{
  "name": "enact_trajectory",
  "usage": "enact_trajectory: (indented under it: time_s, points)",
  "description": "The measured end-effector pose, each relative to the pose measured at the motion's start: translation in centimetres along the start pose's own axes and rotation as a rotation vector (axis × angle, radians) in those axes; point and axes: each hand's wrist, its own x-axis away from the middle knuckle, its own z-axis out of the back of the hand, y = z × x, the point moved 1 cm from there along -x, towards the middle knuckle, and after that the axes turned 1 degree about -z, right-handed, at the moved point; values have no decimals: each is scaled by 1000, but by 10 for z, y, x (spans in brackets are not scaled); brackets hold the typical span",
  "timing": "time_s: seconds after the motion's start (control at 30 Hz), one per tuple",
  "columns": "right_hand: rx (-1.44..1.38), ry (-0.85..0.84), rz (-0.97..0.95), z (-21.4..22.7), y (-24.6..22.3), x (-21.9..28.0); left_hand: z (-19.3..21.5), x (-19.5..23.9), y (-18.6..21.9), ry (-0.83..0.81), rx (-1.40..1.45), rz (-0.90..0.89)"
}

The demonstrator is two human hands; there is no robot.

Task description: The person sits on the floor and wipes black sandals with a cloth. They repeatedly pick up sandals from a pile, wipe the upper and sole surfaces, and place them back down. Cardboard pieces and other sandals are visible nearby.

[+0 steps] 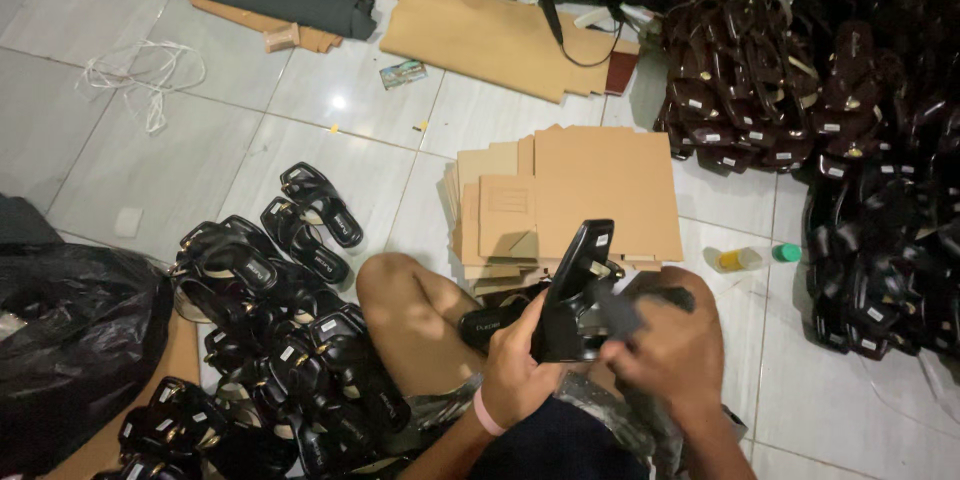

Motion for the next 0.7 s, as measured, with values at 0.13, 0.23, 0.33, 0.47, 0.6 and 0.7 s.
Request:
enact_trajectory:
  time_s: [0.13,0.23,0.33,0.47,0.6,0.7]
  points:
    - [-29,-138,130,10,-14,-9,2,2,-6,18,-94,-65]
    - [66,-61,243,27,-2,-29,2,7,-7,-15,-7,13]
    - [33,-158,283,29,2,-34,7,8,-2,-20,-217,-86]
    - [-104,-163,398,19,8,-25,12,15,2,-144,-324,-106]
    - [-24,-42,215,19,25,-24,10,16,2,-149,-284,-132]
    - [-31,-6,225,16,26,-19,10,15,3,-174,-244,-58]
